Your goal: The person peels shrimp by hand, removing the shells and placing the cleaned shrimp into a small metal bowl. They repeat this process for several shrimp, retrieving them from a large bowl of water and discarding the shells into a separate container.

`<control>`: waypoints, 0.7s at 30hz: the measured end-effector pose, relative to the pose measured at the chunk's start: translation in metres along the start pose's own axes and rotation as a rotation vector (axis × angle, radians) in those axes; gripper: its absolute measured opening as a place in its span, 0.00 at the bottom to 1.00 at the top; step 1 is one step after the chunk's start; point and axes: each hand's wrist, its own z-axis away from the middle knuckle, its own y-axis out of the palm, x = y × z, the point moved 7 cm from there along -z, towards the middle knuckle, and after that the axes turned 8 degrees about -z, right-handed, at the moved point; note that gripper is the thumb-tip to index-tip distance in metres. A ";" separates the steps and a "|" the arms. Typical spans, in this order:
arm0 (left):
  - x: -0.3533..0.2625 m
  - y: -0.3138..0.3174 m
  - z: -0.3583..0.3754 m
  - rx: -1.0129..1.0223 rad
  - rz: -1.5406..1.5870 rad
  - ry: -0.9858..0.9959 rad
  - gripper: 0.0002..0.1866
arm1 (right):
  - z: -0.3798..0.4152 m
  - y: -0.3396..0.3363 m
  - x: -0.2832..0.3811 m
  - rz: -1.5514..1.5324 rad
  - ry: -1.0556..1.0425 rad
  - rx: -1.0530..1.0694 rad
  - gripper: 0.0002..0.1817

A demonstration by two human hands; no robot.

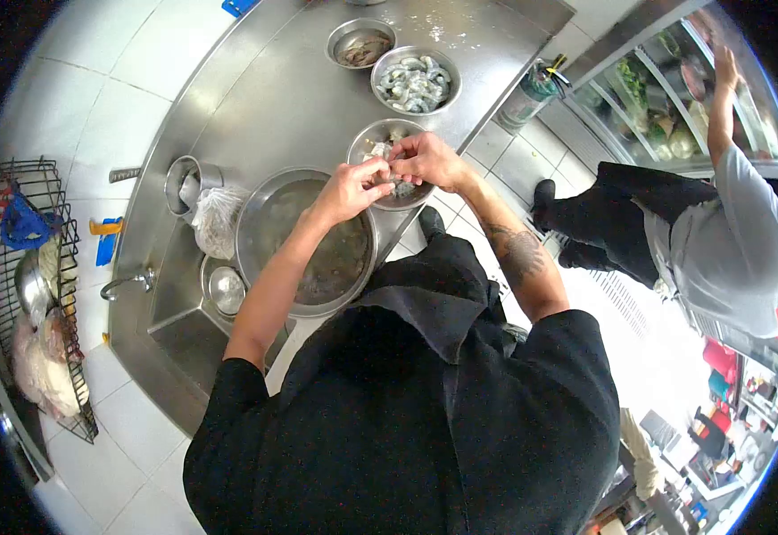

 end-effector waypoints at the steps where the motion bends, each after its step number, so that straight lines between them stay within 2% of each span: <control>1: 0.005 0.002 0.000 0.006 0.008 0.009 0.08 | 0.003 0.001 -0.004 -0.013 0.016 -0.016 0.07; 3: 0.013 0.012 0.001 0.062 0.054 -0.038 0.11 | 0.008 0.000 -0.013 -0.038 0.026 -0.059 0.06; 6: 0.009 0.010 0.010 -0.003 0.141 -0.054 0.12 | 0.006 -0.017 -0.012 -0.077 -0.006 -0.153 0.05; 9: 0.000 0.002 0.007 -0.064 0.057 -0.022 0.09 | 0.004 -0.021 -0.008 -0.073 0.024 -0.049 0.05; 11: -0.018 -0.006 -0.001 -0.177 0.080 -0.016 0.09 | -0.001 -0.014 0.002 -0.113 0.016 0.017 0.05; 13: -0.016 -0.006 -0.004 -0.194 -0.003 0.026 0.09 | -0.010 -0.011 0.001 -0.215 0.035 0.103 0.06; 15: -0.015 -0.004 -0.008 -0.109 -0.058 0.042 0.07 | -0.017 -0.009 0.001 -0.208 0.023 0.116 0.06; 16: -0.019 -0.008 -0.008 -0.145 -0.085 0.109 0.07 | -0.021 -0.007 0.001 -0.227 0.022 0.125 0.05; 20: -0.013 -0.014 -0.006 -0.150 -0.092 0.062 0.09 | -0.031 0.000 -0.002 -0.257 0.052 0.167 0.03; 21: -0.007 -0.014 -0.005 -0.117 -0.087 -0.023 0.10 | -0.034 0.001 -0.003 -0.262 0.064 0.168 0.03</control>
